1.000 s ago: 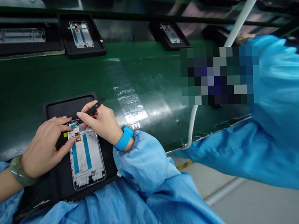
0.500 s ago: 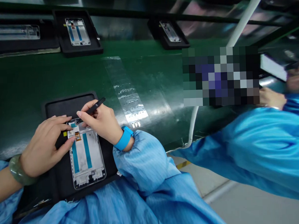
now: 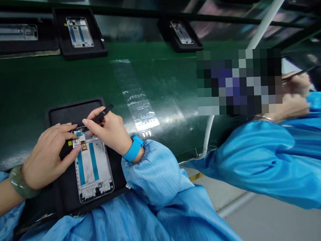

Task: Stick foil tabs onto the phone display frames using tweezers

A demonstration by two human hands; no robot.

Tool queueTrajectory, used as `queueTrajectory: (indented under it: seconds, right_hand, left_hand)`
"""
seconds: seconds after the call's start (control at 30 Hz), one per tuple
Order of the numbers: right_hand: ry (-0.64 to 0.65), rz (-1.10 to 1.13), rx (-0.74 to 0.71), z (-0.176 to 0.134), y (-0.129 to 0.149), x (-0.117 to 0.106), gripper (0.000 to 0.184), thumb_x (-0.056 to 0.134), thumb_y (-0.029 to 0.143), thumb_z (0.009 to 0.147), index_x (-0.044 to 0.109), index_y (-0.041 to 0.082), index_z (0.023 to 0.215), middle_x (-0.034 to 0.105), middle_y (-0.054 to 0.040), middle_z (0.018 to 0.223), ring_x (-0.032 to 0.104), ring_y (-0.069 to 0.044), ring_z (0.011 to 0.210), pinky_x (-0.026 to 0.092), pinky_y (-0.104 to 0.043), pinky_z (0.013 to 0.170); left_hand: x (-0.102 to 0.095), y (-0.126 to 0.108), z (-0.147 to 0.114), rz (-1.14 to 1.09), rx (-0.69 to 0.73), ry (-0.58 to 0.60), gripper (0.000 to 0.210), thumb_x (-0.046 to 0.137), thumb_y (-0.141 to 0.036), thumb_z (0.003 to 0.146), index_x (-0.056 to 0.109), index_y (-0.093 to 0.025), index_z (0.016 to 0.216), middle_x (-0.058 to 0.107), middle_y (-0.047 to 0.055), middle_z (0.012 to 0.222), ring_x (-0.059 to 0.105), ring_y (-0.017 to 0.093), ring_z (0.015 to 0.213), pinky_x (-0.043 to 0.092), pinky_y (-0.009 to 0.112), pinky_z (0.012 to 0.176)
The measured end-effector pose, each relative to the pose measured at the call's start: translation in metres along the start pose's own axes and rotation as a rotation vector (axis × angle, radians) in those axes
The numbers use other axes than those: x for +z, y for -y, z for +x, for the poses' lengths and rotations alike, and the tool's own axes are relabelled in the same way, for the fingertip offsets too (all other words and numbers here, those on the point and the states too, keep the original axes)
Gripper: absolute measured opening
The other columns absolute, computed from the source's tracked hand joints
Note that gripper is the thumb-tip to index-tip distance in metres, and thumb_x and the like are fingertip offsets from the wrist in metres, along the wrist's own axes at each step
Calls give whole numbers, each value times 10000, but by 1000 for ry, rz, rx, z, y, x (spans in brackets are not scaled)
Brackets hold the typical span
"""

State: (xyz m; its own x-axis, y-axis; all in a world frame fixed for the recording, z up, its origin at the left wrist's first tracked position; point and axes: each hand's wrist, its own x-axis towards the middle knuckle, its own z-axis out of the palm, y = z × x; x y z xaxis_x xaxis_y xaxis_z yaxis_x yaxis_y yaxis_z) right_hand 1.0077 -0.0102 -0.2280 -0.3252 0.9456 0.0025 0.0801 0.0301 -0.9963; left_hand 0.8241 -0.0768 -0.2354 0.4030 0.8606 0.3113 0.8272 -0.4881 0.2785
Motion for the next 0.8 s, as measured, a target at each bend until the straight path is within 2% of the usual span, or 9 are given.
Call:
queueTrajectory:
  seconds: [0.17, 0.33, 0.63, 0.8]
  right_hand:
    - [3, -44, -3, 0, 1, 0, 256, 687, 394, 745, 552, 184, 800, 602, 45, 680, 652, -88, 550, 506, -183, 518]
    - [6, -72, -24, -1, -1, 0, 227, 681, 367, 757, 553, 188, 814, 607, 47, 681, 661, -95, 565, 508, -193, 537]
    - [35, -157, -89, -3, -2, 0, 227, 661, 391, 777, 552, 203, 842, 617, 37, 699, 674, -114, 626, 543, -234, 607]
    - [-91, 3, -98, -2, 7, -4, 249, 668, 403, 768, 521, 211, 829, 620, 23, 730, 678, -119, 633, 572, -233, 587]
  left_hand:
    - [0, 0, 0, 9, 14, -9, 247, 521, -339, 871, 528, -141, 1018, 564, 137, 1189, 503, 284, 1156, 391, 495, 1022]
    - [-1, 0, 1, 45, 67, -21, 281, 528, -277, 870, 542, -149, 1121, 551, 131, 1187, 499, 284, 1149, 407, 497, 1004]
    - [-6, 0, 4, 88, 78, 84, 330, 477, -300, 892, 575, -152, 1170, 545, 140, 1183, 510, 303, 1091, 468, 490, 888]
    - [-5, 0, 4, 63, 61, 66, 329, 476, -298, 895, 570, -162, 1179, 545, 135, 1188, 501, 305, 1107, 460, 489, 886]
